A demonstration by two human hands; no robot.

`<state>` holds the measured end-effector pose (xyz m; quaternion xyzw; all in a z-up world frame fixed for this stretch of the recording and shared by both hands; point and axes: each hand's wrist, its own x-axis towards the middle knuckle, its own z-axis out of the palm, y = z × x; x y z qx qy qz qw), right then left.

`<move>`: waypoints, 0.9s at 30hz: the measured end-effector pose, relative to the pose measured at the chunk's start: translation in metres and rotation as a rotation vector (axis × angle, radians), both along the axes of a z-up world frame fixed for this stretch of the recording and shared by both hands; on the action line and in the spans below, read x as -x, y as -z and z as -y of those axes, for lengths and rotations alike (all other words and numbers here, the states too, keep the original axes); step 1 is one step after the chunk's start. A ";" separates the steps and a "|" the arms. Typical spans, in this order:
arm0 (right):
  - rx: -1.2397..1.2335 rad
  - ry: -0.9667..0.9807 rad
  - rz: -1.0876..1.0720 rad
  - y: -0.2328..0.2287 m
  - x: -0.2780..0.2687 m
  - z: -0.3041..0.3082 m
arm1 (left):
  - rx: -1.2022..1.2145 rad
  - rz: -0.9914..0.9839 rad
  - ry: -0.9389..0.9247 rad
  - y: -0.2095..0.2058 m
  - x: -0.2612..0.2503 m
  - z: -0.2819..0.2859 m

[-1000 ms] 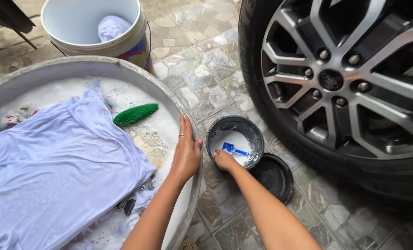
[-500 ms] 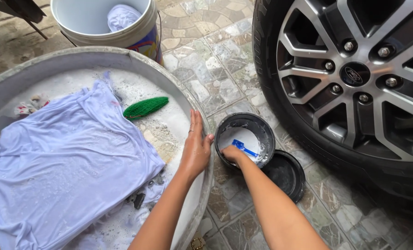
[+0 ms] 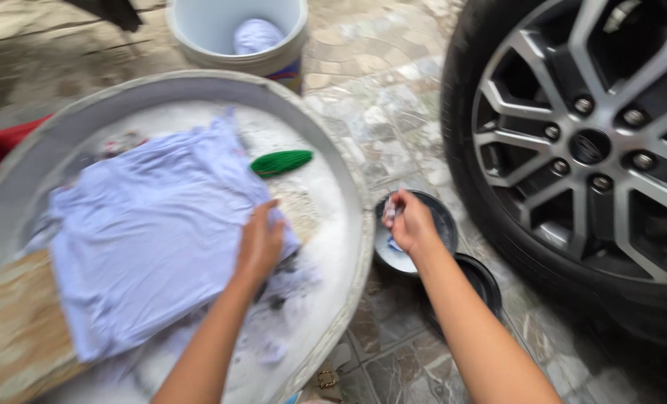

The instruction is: Washing clothes by hand using a brush, basin, and wooden board.

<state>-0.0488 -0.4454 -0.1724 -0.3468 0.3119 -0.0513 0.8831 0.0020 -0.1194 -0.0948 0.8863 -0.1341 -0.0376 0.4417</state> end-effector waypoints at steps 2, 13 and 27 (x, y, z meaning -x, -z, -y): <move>0.142 0.001 0.062 -0.042 -0.017 -0.037 | -0.107 0.129 -0.081 0.017 -0.003 -0.065; 0.302 -0.568 0.497 -0.030 -0.084 -0.380 | -0.658 0.386 -0.789 -0.001 0.068 -0.259; 2.012 -0.548 0.315 -0.008 -0.143 -0.378 | -0.504 0.419 -1.035 -0.017 0.080 -0.260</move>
